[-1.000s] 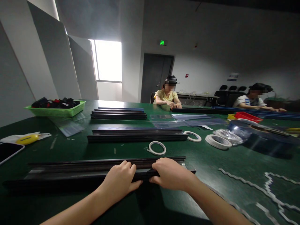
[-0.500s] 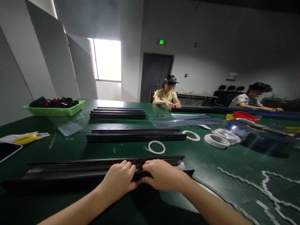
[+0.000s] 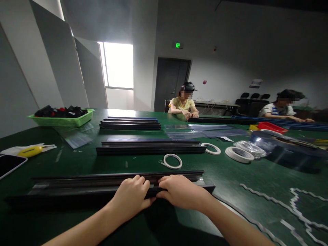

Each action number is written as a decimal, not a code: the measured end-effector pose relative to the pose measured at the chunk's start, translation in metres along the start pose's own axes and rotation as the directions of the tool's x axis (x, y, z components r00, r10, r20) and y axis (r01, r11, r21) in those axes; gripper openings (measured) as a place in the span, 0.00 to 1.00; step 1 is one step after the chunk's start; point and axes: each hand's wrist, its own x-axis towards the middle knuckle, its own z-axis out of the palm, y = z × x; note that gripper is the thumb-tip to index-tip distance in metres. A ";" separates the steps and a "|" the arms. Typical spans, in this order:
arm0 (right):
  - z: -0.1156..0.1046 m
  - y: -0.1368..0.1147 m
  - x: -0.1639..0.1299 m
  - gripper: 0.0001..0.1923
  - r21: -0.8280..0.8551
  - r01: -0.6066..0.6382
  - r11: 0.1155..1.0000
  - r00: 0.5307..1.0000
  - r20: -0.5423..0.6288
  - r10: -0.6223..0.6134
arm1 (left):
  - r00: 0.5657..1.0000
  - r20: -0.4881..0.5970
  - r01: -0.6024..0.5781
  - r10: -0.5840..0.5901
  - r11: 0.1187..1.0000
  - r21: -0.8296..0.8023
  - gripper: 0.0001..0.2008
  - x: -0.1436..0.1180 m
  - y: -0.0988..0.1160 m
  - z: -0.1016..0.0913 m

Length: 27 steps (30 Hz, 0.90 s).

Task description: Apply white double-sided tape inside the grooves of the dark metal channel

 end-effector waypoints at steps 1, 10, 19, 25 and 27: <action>-0.001 0.000 -0.001 0.16 -0.001 -0.020 1.000 1.000 0.016 0.020 | 1.000 0.002 -0.001 0.001 1.000 -0.002 0.11 0.000 0.000 0.000; -0.021 0.014 -0.018 0.15 -0.053 -0.180 0.982 0.971 0.149 0.187 | 1.000 0.002 -0.013 0.013 1.000 0.012 0.14 -0.001 0.002 0.001; -0.014 0.008 -0.012 0.15 -0.103 -0.067 0.992 0.997 0.018 0.069 | 0.999 0.011 -0.040 0.040 0.999 -0.022 0.12 0.001 0.001 0.003; -0.011 0.005 -0.010 0.13 -0.081 -0.002 0.997 1.000 0.003 0.002 | 0.999 0.020 -0.045 0.045 0.999 -0.019 0.12 0.001 0.001 0.004; -0.011 0.003 -0.008 0.13 -0.069 0.016 0.997 1.000 0.002 -0.016 | 0.999 0.022 -0.043 0.044 0.999 -0.019 0.11 0.001 0.001 0.005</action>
